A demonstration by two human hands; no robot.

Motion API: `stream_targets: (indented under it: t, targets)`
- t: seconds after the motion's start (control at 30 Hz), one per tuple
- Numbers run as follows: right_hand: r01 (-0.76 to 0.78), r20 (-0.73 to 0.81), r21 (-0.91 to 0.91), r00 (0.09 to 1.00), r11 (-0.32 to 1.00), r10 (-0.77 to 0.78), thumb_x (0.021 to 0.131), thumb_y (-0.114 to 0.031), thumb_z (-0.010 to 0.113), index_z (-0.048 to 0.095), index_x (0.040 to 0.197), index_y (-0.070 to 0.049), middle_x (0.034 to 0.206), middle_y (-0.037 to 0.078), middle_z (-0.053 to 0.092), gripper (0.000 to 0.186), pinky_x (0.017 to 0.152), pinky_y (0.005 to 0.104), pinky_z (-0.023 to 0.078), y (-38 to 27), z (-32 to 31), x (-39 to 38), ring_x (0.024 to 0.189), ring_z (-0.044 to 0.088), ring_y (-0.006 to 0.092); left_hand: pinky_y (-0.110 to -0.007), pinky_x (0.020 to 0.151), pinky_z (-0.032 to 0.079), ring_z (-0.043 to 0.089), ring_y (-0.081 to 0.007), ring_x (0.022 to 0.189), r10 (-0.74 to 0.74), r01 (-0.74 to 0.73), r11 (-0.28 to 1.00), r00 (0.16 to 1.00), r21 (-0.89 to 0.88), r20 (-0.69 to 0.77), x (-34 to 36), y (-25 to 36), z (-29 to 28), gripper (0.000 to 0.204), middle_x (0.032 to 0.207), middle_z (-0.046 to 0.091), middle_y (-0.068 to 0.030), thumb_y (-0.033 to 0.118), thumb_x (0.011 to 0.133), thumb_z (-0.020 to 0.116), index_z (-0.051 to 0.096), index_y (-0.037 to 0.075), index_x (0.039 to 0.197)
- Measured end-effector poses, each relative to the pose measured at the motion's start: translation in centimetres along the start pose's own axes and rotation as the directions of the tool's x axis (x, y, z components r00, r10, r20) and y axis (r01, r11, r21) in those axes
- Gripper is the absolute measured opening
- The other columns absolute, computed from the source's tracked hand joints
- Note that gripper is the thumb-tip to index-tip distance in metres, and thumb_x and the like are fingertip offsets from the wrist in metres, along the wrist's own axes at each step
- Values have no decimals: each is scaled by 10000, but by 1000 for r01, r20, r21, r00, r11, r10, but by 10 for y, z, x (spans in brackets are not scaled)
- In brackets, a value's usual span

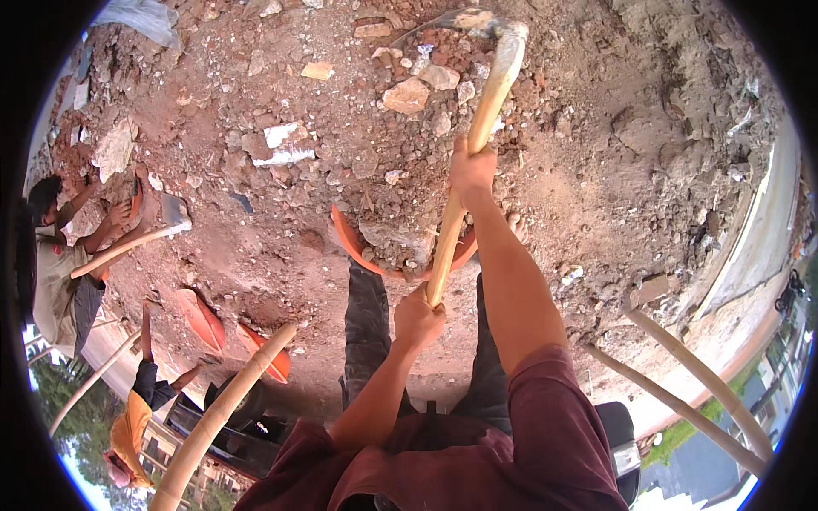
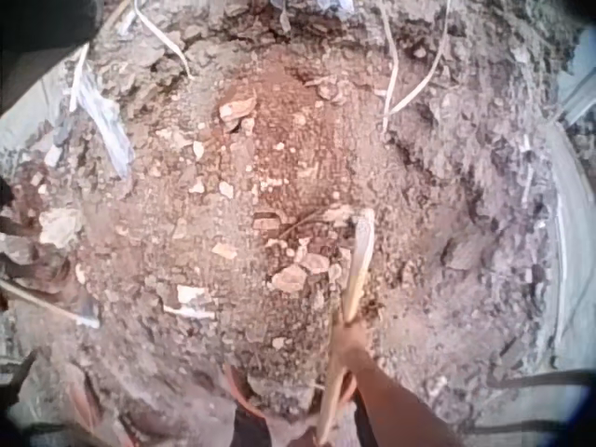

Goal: The person uses a hand tool to scrape dirt and rocks into an orange tray, then lifts the tray and dumps the debris into the back of a truck.

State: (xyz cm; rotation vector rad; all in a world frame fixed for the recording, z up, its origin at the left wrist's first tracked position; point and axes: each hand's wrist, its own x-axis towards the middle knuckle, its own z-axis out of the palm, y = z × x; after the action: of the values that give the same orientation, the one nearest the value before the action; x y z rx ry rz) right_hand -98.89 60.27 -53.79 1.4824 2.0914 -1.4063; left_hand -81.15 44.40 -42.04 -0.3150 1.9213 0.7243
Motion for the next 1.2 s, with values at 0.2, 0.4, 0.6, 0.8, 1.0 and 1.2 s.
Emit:
stream_targets:
  t: [0.2, 0.4, 0.6, 0.8, 1.0, 1.2]
  targets:
    - [-364, 217, 137, 918, 921, 331, 941, -323, 664, 527, 954, -24, 583, 50, 515, 330, 360, 366, 441, 31, 10, -100, 390, 496, 172, -530, 776, 544, 687, -438, 845, -140, 142, 981, 990, 135, -26, -99, -47, -20, 293, 837, 702, -223, 193, 806, 666, 620, 70, 1068]
    - [-606, 418, 268, 774, 749, 476, 933, -237, 676, 489, 954, -57, 564, 50, 478, 261, 346, 374, 444, 57, -10, -229, 382, 491, 184, -571, 736, 540, 682, -468, 795, -287, 264, 904, 958, 336, 18, -219, -91, -62, 277, 807, 693, -239, 260, 812, 678, 587, 89, 1009]
    - [-659, 383, 454, 752, 600, 537, 896, -138, 687, 445, 919, -109, 548, 54, 478, 244, 326, 394, 431, 74, -29, -286, 363, 509, 204, -561, 660, 541, 690, -415, 719, -240, 215, 870, 971, 444, 1, -252, -131, -71, 223, 744, 692, -165, 274, 822, 692, 585, 117, 939]
    - [-252, 3, 264, 965, 931, 261, 934, -212, 688, 506, 920, -41, 586, 37, 508, 250, 351, 314, 431, 13, -135, -163, 411, 514, 146, -470, 626, 547, 689, -356, 700, 238, -240, 971, 964, 6, 122, -177, -26, -19, 337, 753, 678, -137, 386, 879, 707, 601, 93, 1006]
    - [-129, -88, -706, 992, 696, 94, 878, -223, 684, 546, 1071, 23, 821, 188, 676, 342, 608, 434, 563, 46, -283, 25, 693, 696, 298, -381, 642, 548, 707, -274, 772, 381, -359, 848, 924, -391, -23, -119, 39, 2, 423, 834, 689, -145, 357, 886, 768, 619, 35, 1117]
    - [2, 5, -997, 999, 82, 32, 875, -209, 657, 556, 1218, -5, 1070, 238, 685, 411, 875, 490, 531, 101, -308, 113, 1009, 671, 411, -295, 578, 499, 661, -175, 639, 24, -179, 931, 901, -319, -434, 54, -102, -35, 275, 764, 695, -84, 282, 977, 673, 649, 8, 964]
